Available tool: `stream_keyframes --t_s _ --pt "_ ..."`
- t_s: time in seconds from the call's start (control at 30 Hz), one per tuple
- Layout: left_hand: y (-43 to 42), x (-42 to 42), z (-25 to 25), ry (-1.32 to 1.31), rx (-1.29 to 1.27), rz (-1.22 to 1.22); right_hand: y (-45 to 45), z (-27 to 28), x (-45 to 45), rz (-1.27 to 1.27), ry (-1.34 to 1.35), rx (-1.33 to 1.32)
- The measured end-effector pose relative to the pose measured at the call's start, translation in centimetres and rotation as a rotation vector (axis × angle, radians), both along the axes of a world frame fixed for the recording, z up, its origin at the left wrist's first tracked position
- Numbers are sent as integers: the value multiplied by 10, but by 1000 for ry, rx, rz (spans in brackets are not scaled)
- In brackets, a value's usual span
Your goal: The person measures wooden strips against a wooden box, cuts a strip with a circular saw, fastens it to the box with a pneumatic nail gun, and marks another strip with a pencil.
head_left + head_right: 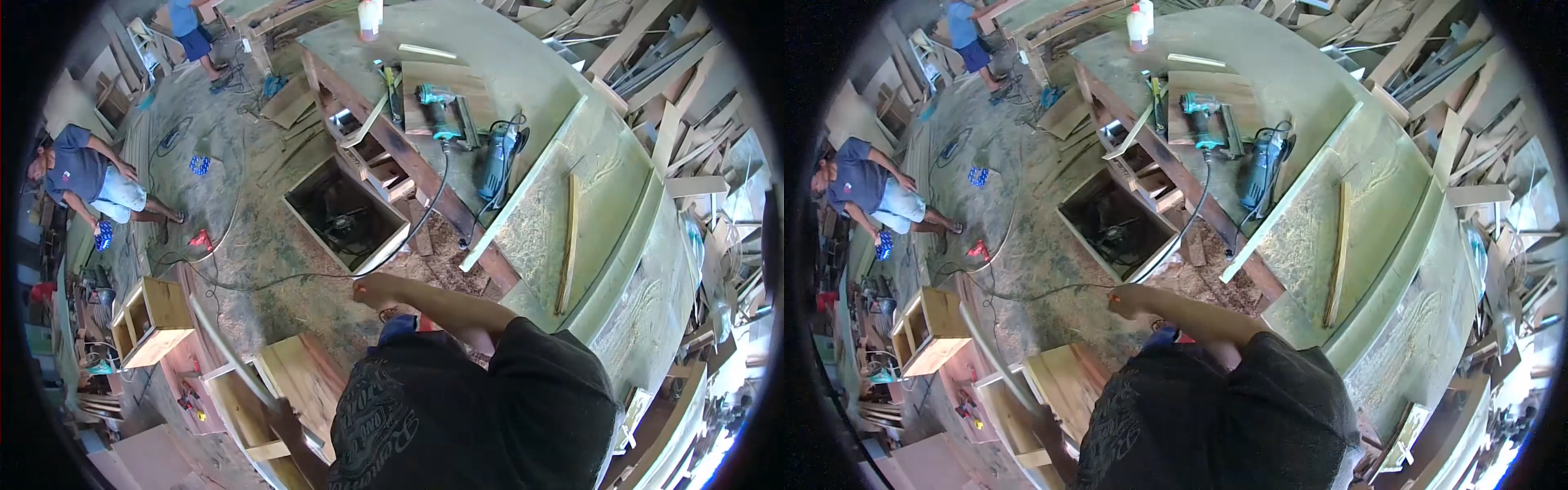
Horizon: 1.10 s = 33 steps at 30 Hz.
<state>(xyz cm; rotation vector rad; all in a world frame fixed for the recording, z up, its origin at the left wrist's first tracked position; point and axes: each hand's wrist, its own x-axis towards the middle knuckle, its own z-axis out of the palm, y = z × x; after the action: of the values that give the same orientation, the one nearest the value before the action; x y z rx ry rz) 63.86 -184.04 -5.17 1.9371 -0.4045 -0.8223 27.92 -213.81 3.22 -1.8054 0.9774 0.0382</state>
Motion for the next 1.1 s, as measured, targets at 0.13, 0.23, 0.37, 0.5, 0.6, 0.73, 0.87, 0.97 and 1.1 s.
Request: stream_keyframes --t_s 0.13,0.23,0.37,0.5,0.6,0.73,0.87,0.97,1.1 --pt "-88 -73 66 -9 93 -231 -5 -21 -19 -127 25 25" --pt "-112 -112 89 89 128 -262 -9 -13 -13 -2 80 180" --pt "-77 -128 72 130 101 -240 21 -26 19 148 108 136" --pt "-12 -133 44 -96 254 -355 58 -12 54 337 -36 152" --pt "24 -154 62 -119 169 -225 95 -1 81 574 -246 90" --pt "111 -168 21 76 -209 72 191 15 121 686 -460 76" --pt "184 -201 63 -55 -203 211 313 16 135 832 -353 207" --pt "259 -213 48 -629 -59 160 379 -7 136 927 -509 261" --pt "335 -243 54 136 -100 492 414 -8 146 1007 -54 542"
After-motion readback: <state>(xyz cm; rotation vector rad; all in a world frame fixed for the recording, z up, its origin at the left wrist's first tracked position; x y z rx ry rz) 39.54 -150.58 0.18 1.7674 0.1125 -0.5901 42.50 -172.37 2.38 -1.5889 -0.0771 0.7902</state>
